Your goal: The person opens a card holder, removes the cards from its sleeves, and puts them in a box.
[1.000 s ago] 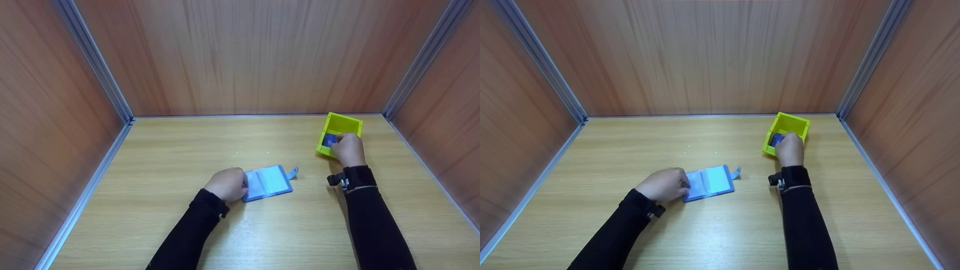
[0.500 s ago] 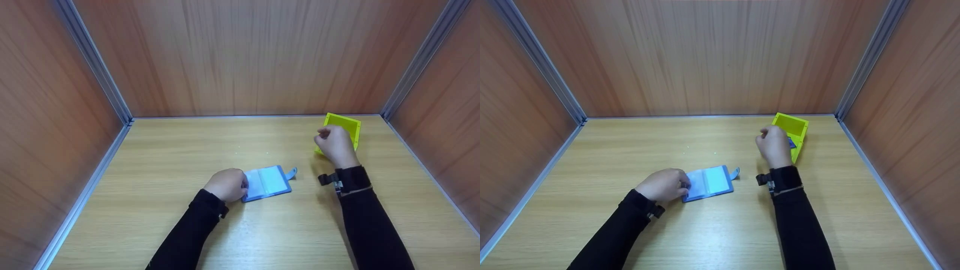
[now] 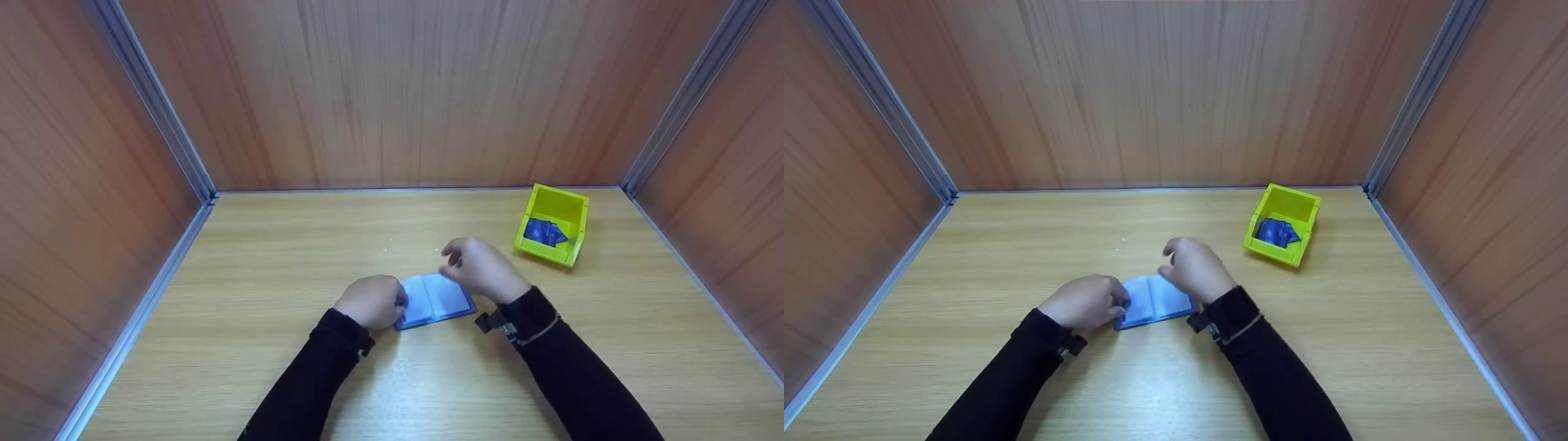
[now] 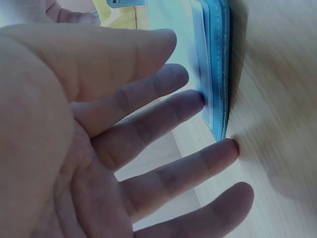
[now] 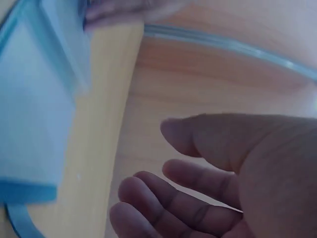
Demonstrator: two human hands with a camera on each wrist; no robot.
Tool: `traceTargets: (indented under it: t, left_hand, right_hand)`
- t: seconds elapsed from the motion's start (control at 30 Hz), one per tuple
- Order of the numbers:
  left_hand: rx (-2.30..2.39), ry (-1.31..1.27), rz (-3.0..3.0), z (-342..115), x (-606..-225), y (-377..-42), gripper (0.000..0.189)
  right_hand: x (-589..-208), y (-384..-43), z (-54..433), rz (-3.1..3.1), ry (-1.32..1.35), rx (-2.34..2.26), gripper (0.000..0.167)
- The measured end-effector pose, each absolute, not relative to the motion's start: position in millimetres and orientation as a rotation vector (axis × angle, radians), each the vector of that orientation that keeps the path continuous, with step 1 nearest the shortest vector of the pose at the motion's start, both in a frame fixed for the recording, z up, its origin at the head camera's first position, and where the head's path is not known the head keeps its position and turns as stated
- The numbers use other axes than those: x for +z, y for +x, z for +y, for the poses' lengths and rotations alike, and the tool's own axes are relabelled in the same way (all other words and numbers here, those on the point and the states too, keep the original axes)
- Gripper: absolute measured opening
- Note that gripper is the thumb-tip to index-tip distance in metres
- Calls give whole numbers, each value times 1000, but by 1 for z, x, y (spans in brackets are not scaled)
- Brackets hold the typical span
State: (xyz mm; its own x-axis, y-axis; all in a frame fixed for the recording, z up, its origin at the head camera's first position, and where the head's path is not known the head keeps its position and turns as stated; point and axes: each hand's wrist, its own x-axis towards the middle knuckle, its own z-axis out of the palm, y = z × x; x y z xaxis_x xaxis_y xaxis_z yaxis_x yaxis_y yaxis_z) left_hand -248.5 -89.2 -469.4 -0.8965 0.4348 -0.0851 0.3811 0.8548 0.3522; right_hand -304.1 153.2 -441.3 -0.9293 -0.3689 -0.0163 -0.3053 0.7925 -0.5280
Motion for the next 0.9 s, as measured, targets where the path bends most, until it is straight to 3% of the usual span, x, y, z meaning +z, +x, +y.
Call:
traceTargets:
  t: [0.5,0.9]
  left_hand:
    - [450,654,2863,-88,-470,-250,13]
    - [453,666,2878,-89,-470,-251,9]
  right_hand:
    - [-466,-280,120,2764,-863,-620,71]
    - [-473,-282,119,2758,-851,-620,83]
